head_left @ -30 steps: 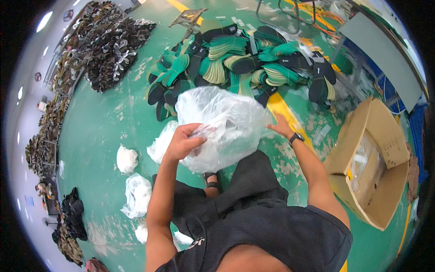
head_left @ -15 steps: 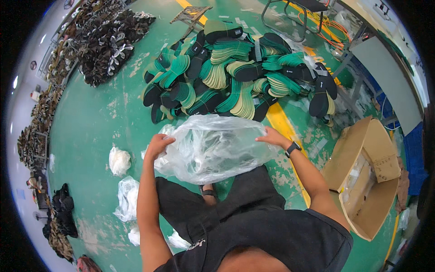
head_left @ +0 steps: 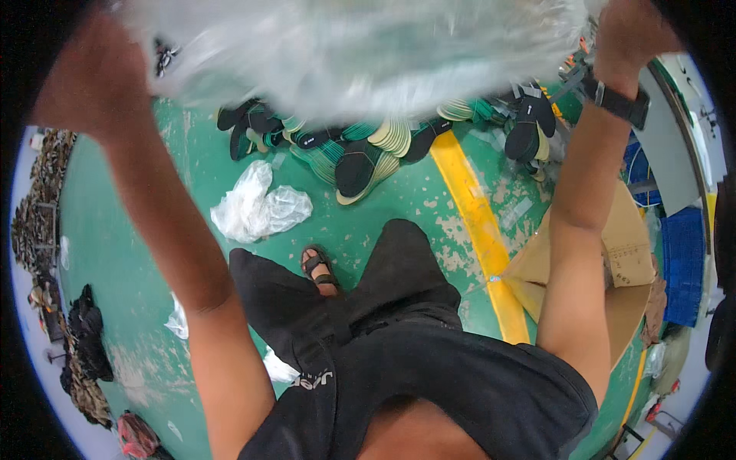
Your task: The person picks up green shoe components from a large pile on the floor and places them into a transparent plastic bag by hand.
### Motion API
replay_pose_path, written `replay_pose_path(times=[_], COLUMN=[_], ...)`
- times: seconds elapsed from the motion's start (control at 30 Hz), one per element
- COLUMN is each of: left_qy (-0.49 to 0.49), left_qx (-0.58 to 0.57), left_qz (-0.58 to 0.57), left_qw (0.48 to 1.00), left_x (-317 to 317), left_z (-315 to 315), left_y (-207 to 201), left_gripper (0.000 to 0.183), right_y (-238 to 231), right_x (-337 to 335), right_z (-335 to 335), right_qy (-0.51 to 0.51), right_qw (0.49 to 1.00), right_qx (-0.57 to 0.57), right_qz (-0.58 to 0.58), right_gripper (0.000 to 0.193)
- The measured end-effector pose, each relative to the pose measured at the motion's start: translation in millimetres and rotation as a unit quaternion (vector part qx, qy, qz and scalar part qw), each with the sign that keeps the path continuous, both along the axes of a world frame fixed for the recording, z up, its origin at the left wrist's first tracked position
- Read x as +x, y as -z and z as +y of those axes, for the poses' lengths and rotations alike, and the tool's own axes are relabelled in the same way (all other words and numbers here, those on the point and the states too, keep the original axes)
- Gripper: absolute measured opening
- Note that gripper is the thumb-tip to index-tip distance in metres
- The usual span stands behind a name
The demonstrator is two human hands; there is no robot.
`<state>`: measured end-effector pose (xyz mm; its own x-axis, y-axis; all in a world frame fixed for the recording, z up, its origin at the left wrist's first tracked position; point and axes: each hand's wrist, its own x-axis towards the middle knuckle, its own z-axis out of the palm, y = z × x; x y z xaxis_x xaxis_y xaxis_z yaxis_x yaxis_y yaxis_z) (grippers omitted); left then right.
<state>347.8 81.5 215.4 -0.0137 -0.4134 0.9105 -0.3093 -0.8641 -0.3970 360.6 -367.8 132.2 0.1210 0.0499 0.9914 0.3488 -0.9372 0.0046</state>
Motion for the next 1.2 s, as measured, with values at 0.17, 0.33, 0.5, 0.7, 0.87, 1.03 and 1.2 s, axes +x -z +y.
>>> replay_pose_path(times=[0.17,0.33,0.5,0.7,0.87,1.03,1.2], left_qy=[0.277,0.256,0.254,0.377,0.205,-0.087,-0.225], left_qx=[-0.016,-0.057,-0.065,0.003,-0.092,0.027,-0.056], left_qz=[0.327,0.662,0.828,0.884,0.816,0.771,0.866], left_qw=[0.903,0.702,0.495,0.276,0.533,0.631,0.443], left_x=[60,-92,-135,-71,45,31,-75], left_z=[-106,-96,-144,-70,85,226,212], left_y=[246,444,408,358,421,601,668], left_gripper=[0.018,0.03,0.032,0.055,0.047,0.065,0.065], right_y=[263,466,466,424,405,408,383], right_x=[-12,-205,-249,-191,-182,-180,-177], right_z=[-18,39,100,139,115,113,100], right_qy=[0.047,-0.157,-0.446,-0.472,-0.308,-0.234,-0.185], right_qw=[0.878,0.645,0.333,0.43,0.501,0.532,0.54], right_qx=[0.054,0.319,0.707,0.666,0.685,0.691,0.684], right_qz=[0.473,0.676,0.436,0.386,0.43,0.43,0.454], right_gripper=[0.027,0.037,0.045,0.028,0.028,0.029,0.033])
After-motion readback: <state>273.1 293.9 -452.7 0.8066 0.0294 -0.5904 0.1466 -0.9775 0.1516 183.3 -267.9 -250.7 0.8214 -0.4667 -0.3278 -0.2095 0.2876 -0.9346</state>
